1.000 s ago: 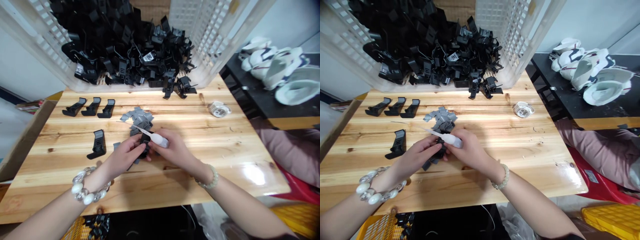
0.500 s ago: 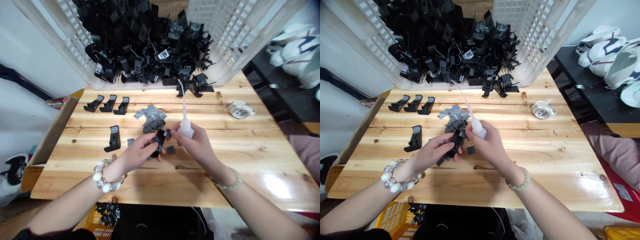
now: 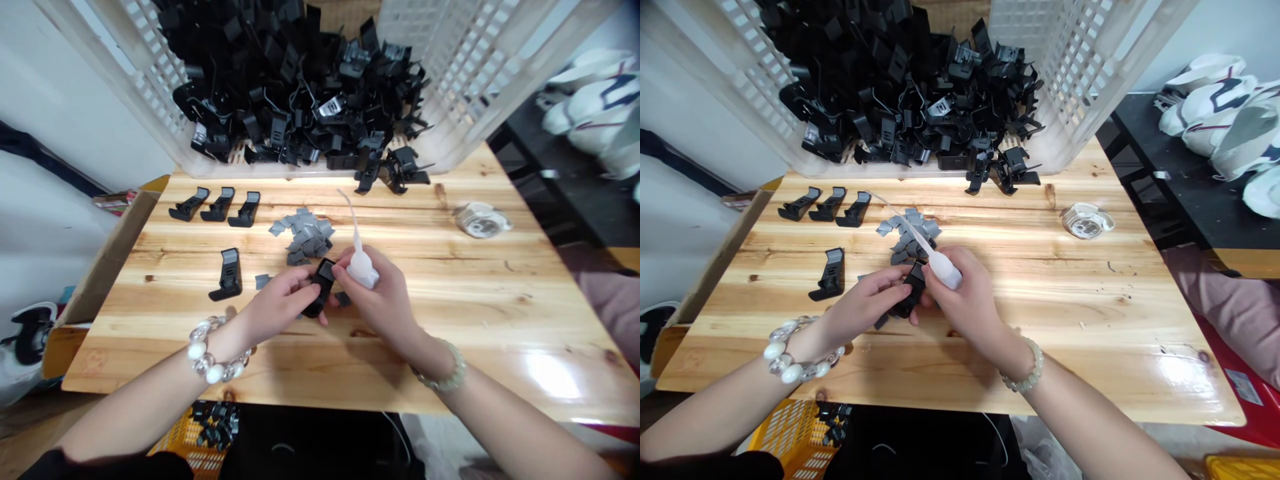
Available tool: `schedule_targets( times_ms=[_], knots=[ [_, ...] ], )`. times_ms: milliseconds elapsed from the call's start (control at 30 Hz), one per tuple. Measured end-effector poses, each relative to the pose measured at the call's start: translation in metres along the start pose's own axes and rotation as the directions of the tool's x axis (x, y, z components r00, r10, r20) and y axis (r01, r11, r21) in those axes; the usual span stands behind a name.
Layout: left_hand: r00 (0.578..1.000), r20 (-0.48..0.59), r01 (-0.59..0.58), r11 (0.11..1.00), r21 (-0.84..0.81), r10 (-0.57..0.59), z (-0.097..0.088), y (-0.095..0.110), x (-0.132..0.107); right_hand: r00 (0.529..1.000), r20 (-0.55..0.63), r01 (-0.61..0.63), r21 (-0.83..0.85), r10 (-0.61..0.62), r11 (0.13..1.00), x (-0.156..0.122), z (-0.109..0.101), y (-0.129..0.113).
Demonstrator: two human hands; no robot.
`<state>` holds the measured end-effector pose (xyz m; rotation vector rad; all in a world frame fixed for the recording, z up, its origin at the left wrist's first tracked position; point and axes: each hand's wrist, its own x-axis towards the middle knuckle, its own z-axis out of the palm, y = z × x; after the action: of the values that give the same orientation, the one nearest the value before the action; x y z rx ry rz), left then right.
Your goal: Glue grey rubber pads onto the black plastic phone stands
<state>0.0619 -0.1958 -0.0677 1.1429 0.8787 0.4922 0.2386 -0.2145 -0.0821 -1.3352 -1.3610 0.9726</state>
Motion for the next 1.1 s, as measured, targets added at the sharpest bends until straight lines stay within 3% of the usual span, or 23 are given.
schedule_targets(
  times_ms=[267,1100],
  knots=[
    [1.000,0.014,0.000,1.000,0.012,0.000,0.0001,0.0010,-0.0006,0.998,0.047,-0.043,0.046,0.041,0.998,-0.0008,0.0007,-0.0019],
    [0.999,0.035,-0.022,1.000,0.020,0.021,-0.0021,-0.0004,0.0003,0.969,0.006,0.243,-0.231,-0.248,0.942,0.0000,0.0005,0.0042]
  ],
)
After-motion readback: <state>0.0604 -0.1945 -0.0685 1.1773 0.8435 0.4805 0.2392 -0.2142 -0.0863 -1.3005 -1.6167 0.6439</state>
